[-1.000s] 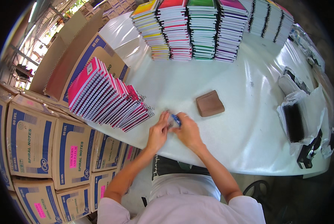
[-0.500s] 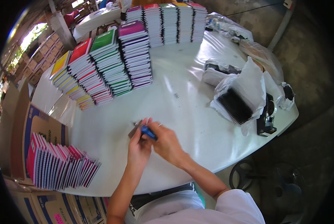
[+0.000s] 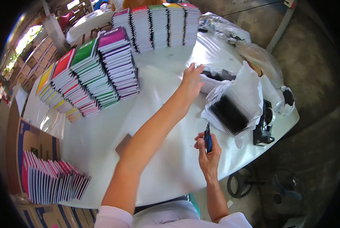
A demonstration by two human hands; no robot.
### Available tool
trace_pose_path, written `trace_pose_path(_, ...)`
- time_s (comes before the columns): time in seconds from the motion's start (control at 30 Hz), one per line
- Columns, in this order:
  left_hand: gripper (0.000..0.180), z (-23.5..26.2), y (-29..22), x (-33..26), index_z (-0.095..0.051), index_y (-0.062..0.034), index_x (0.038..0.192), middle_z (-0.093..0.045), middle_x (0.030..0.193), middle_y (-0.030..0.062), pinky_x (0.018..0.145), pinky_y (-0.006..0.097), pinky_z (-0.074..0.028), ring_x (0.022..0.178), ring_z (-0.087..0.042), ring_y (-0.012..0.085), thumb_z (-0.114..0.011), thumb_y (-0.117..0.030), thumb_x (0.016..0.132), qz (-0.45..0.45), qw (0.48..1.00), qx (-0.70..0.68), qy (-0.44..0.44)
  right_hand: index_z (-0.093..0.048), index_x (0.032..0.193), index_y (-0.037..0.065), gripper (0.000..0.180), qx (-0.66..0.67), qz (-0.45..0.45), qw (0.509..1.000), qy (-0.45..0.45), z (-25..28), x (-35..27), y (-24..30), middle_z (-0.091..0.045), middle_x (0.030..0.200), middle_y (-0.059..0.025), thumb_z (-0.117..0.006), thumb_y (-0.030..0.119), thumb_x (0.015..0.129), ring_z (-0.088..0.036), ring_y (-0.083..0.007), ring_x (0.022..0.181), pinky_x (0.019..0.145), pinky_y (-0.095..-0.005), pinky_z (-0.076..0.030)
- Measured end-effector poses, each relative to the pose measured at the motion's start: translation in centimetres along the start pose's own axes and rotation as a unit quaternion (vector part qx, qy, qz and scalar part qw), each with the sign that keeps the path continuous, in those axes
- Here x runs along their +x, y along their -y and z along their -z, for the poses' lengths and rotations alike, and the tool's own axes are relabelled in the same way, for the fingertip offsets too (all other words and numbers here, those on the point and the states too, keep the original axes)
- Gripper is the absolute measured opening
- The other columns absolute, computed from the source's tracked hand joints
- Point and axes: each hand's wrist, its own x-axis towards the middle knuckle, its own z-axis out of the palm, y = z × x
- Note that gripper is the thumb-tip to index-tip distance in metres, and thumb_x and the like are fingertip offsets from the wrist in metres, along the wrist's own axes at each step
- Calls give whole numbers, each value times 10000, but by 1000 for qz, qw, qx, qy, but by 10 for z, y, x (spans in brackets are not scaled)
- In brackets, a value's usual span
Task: The person trims the excess spiral wire from the ends of notebooks using pliers and then bends the wire ends inward to secure the binding.
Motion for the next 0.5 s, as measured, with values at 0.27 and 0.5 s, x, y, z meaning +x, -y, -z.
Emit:
trace_pose_path(0.27,517,86,-175,-233,-517,-65,1363,-541,1367,157,1033,398,-418,1238,-526,322,-645,-207,883,10,528,831,175,-544,1063,2,770,359,-236,800,419,-118,-84,38,-622,846,-93,-255,703,931,-617,-181,760,741,-330,-498)
trace_pose_path(0.5,473,168,-237,-358,-569,-69,1311,-640,1205,148,952,417,-476,1106,-604,339,-655,-208,867,235,360,902,48,-578,1014,10,811,394,-400,567,603,-234,-195,78,-598,778,-71,-231,736,907,-614,-203,713,694,-330,-514)
